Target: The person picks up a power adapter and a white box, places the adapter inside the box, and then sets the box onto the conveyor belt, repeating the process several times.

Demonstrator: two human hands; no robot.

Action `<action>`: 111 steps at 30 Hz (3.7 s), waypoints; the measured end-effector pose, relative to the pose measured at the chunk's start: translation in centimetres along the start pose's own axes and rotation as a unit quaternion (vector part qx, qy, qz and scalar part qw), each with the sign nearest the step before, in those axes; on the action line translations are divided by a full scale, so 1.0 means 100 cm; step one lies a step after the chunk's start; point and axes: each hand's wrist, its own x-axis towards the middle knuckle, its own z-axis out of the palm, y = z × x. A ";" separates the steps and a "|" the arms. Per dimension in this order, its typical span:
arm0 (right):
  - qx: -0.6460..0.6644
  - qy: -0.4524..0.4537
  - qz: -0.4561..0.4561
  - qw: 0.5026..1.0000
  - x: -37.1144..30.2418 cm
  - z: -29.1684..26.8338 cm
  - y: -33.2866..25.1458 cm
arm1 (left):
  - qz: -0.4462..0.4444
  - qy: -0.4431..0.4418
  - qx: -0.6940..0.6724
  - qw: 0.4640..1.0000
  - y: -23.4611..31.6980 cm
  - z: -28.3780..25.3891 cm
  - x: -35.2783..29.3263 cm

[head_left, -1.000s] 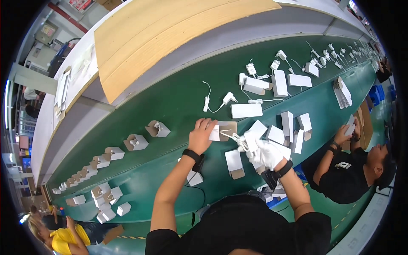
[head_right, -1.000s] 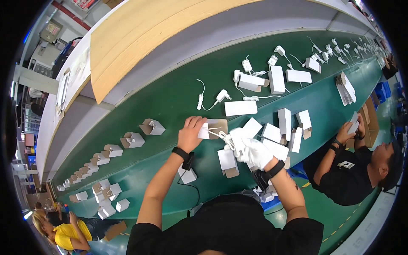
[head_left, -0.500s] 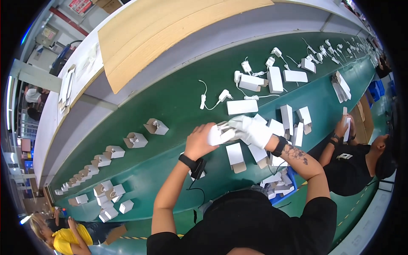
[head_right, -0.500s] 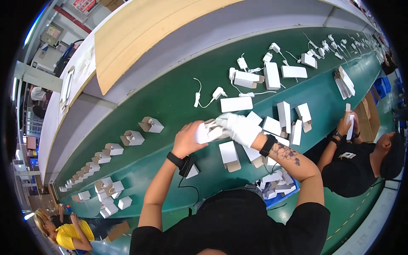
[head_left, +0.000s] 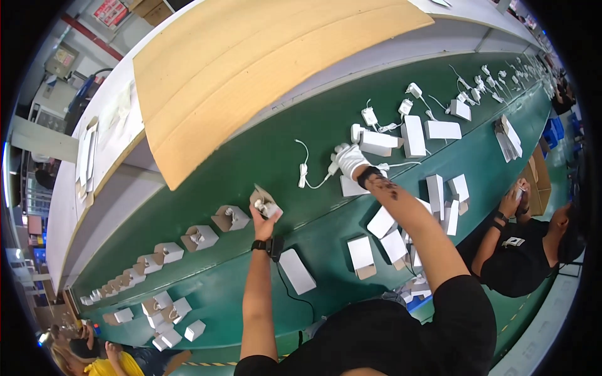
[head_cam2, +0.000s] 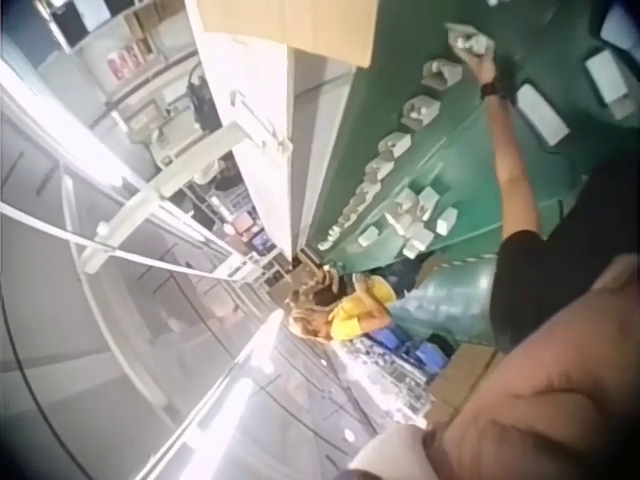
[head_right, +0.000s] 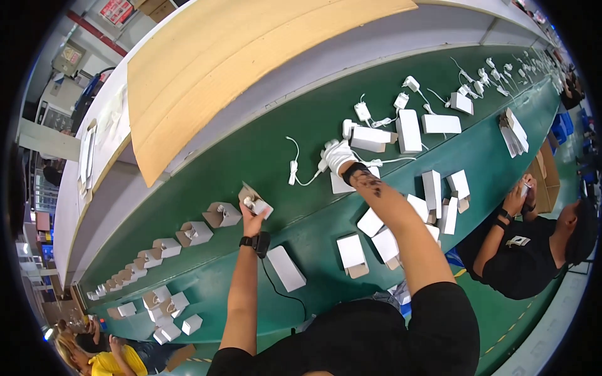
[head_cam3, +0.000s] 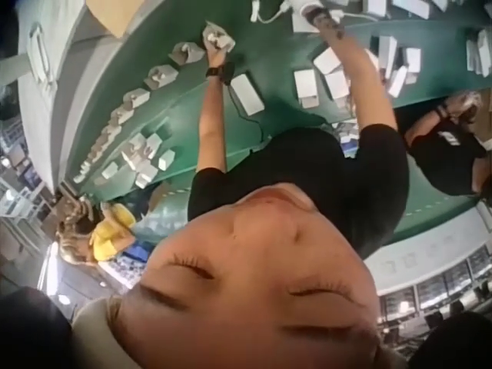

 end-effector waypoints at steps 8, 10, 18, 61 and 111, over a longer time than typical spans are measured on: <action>0.208 -0.178 0.112 0.955 0.002 -0.017 0.013 | 0.096 0.186 0.277 0.938 0.092 0.067 -0.064; 0.361 -0.113 0.169 0.910 -0.009 -0.048 0.004 | -0.059 0.142 0.107 0.982 0.123 0.099 -0.088; 0.845 -0.291 0.317 0.317 -0.139 -0.159 -0.026 | -0.302 0.140 -0.592 0.734 0.112 0.194 -0.060; 0.640 0.089 0.347 0.680 -0.194 -0.114 -0.048 | -0.103 0.003 -0.176 0.979 0.099 0.286 -0.088; 0.514 0.011 -0.068 0.855 -0.105 -0.070 0.076 | 0.064 -0.193 0.298 0.933 0.058 0.239 -0.009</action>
